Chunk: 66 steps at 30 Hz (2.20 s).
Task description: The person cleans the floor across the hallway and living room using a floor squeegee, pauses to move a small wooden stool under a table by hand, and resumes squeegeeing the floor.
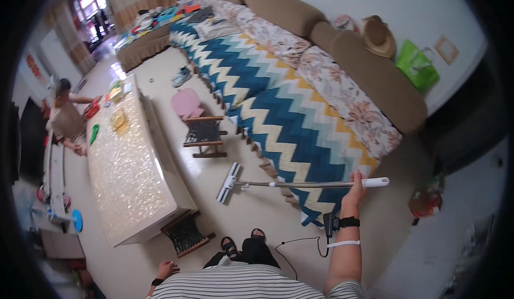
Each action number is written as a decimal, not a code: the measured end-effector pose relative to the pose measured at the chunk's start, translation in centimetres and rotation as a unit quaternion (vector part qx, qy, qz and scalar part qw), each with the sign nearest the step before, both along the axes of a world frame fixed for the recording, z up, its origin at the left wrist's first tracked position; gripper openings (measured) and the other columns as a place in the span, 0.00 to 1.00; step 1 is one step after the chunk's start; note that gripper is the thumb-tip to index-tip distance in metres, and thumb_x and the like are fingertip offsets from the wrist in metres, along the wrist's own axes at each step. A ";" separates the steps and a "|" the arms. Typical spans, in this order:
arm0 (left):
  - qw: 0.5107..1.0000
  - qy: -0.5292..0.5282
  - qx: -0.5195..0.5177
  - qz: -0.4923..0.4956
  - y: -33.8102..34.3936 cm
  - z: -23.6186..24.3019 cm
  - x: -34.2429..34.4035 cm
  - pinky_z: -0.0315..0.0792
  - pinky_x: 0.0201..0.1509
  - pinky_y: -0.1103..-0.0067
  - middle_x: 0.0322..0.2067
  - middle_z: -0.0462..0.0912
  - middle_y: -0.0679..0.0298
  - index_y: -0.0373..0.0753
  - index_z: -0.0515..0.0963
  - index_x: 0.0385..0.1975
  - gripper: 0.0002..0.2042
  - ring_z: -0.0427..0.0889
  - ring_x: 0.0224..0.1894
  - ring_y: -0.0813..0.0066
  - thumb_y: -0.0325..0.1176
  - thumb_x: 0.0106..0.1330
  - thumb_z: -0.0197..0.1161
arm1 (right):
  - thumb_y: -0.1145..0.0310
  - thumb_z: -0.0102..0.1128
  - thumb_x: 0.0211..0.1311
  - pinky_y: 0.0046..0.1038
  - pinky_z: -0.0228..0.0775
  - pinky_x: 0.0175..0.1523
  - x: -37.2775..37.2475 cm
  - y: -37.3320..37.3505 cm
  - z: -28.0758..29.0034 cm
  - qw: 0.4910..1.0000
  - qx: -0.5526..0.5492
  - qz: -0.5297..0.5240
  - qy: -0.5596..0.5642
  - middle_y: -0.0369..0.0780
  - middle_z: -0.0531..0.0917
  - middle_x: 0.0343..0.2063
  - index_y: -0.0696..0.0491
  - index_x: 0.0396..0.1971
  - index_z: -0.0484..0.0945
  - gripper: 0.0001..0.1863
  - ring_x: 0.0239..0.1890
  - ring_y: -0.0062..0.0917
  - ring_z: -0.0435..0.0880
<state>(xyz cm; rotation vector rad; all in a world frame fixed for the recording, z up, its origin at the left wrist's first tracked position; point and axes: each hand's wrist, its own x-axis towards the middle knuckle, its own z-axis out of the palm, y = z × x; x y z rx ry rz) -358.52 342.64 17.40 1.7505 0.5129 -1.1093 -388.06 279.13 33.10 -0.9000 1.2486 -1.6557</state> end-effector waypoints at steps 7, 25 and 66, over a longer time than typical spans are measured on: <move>1.000 -0.011 0.004 0.004 -2.9 1.2 -4.2 0.76 0.27 0.72 0.26 0.72 0.60 0.35 0.69 0.31 0.06 0.77 0.26 0.66 0.29 0.56 0.50 | 0.64 0.54 0.52 0.21 0.59 0.18 8.0 -1.5 6.6 0.963 0.033 0.232 -0.129 0.28 0.58 0.06 0.53 0.20 0.68 0.10 0.09 0.14 0.58; 0.998 -0.025 0.043 -0.026 -8.0 3.5 -2.0 0.75 0.27 0.75 0.27 0.74 0.60 0.34 0.70 0.32 0.07 0.78 0.26 0.68 0.29 0.55 0.51 | 0.64 0.55 0.52 0.29 0.68 0.35 -0.6 -19.7 -10.0 0.866 0.002 -0.037 0.499 0.43 0.73 0.34 0.62 0.40 0.67 0.19 0.31 0.31 0.75; 0.990 0.035 0.033 0.133 -24.4 1.3 28.2 0.75 0.32 0.69 0.30 0.73 0.58 0.34 0.66 0.37 0.10 0.77 0.31 0.64 0.30 0.58 0.50 | 0.70 0.52 0.53 0.16 0.67 0.34 64.9 -8.2 -3.1 0.677 0.079 0.724 0.105 0.35 0.77 0.26 0.59 0.33 0.72 0.10 0.28 0.15 0.75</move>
